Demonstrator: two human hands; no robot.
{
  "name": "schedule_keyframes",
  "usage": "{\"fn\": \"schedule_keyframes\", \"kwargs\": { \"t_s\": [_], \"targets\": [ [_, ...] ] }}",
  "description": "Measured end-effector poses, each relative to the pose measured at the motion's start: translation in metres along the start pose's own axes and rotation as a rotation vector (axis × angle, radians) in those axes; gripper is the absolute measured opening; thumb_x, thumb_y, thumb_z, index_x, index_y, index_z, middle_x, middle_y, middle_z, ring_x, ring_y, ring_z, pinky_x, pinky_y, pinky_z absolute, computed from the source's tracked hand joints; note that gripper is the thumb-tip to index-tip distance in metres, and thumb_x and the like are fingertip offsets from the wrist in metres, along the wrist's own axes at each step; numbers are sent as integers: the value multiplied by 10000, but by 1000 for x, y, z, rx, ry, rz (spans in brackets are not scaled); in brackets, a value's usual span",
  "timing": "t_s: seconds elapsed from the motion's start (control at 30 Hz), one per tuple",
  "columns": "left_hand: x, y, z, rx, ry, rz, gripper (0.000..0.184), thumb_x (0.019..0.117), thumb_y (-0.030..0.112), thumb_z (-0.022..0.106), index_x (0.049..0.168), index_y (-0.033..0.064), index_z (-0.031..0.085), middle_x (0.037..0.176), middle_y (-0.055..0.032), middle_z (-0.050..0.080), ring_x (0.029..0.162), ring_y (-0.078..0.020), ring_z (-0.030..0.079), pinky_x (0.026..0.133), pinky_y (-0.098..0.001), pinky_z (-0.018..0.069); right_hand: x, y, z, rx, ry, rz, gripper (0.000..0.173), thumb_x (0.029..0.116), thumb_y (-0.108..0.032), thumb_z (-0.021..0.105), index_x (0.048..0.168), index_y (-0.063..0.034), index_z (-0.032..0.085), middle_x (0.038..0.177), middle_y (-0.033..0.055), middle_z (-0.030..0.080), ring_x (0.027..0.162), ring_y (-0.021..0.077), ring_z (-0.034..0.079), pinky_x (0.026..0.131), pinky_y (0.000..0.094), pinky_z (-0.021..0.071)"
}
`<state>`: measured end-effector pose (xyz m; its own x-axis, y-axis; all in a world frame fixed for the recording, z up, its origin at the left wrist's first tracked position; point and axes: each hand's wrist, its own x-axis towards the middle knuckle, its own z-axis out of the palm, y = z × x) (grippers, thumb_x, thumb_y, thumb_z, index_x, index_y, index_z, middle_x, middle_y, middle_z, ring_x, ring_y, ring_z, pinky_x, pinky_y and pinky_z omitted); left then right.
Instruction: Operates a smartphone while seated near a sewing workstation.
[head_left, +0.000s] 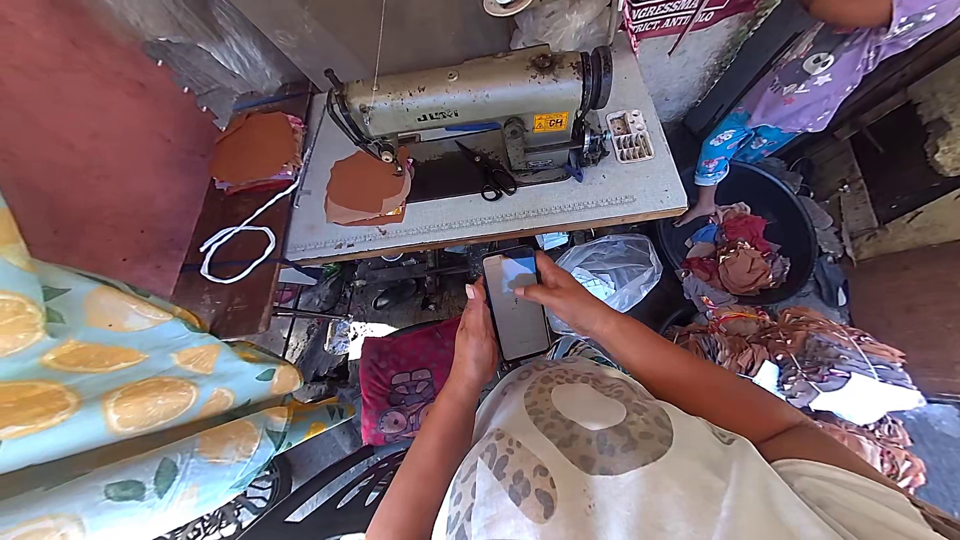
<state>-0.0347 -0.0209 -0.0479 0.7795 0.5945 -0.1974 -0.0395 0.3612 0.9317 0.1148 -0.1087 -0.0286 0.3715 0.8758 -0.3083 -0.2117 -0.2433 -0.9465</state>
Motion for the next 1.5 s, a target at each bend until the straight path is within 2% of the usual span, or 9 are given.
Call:
{"fn": "schedule_keyframes", "kwargs": {
  "t_s": [0.17, 0.47, 0.57, 0.77, 0.97, 1.17, 1.27, 1.37, 1.5],
  "targets": [
    [0, -1, 1, -13, -3, 12, 697, 1089, 500, 73, 1559, 60, 341, 1418, -137, 589, 1295, -217, 592, 1096, -426, 497, 11, -6, -2, -16, 21, -47, 438, 1014, -123, 582, 1435, -83, 472, 1317, 128, 624, 1165, 199, 633, 985, 401, 531],
    [1, -2, -2, -31, 11, 19, 704, 1087, 503, 74, 1543, 50, 361, 1398, -142, 604, 1281, -225, 605, 1090, -429, 503, 8, -6, 0, -12, 14, -16, 436, 1029, -92, 550, 1451, -72, 444, 1317, 128, 625, 1162, 186, 635, 983, 384, 532],
    [2, -3, -1, -38, 3, 15, 697, 1088, 504, 88, 1540, 50, 363, 1394, -141, 607, 1275, -220, 609, 1086, -425, 506, 9, -7, 1, -14, 51, -43, 413, 1014, -62, 566, 1417, -65, 474, 1281, 132, 640, 1129, 185, 647, 963, 378, 539],
    [3, -5, 1, -26, -11, 4, 695, 1088, 502, 89, 1567, 57, 327, 1450, -133, 566, 1327, -208, 567, 1122, -411, 474, 16, -6, 2, -119, 135, -60, 426, 1004, -102, 620, 1410, -71, 496, 1241, 188, 641, 1090, 255, 658, 930, 446, 546],
    [3, -6, 0, -29, -18, 8, 689, 1091, 489, 84, 1575, 57, 315, 1477, -129, 543, 1354, -199, 542, 1144, -404, 452, 19, -4, 4, -208, 155, -57, 464, 975, -127, 677, 1398, -77, 494, 1100, 187, 650, 917, 257, 653, 784, 439, 550],
    [3, -7, -3, -39, -16, 13, 667, 1097, 465, 91, 1567, 53, 326, 1469, -135, 548, 1350, -204, 545, 1144, -404, 452, 23, -5, 7, -275, 162, -29, 485, 976, -145, 697, 1408, -86, 486, 1130, 189, 657, 965, 268, 666, 827, 459, 556],
    [4, -6, -4, -39, -8, 16, 677, 1093, 482, 98, 1559, 57, 343, 1458, -130, 561, 1343, -208, 553, 1138, -414, 458, 24, -4, 7, -227, 152, -48, 432, 1006, -159, 650, 1402, -78, 497, 1115, 185, 661, 953, 255, 664, 830, 451, 550],
    [6, -5, -6, -11, 16, 14, 697, 1086, 507, 93, 1573, 69, 331, 1507, -117, 521, 1393, -195, 502, 1176, -412, 411, 22, -3, 5, -144, 127, -85, 372, 1035, -165, 580, 1385, -64, 503, 1209, 151, 658, 1059, 214, 659, 903, 417, 546],
    [10, 0, -9, 11, 41, 10, 716, 1082, 512, 63, 1559, 63, 352, 1459, -122, 562, 1344, -206, 550, 1130, -424, 462, 17, -2, 0, -119, 127, -44, 391, 1045, -179, 563, 1406, -58, 471, 1142, 142, 647, 914, 202, 649, 754, 365, 544]
  ]
}}
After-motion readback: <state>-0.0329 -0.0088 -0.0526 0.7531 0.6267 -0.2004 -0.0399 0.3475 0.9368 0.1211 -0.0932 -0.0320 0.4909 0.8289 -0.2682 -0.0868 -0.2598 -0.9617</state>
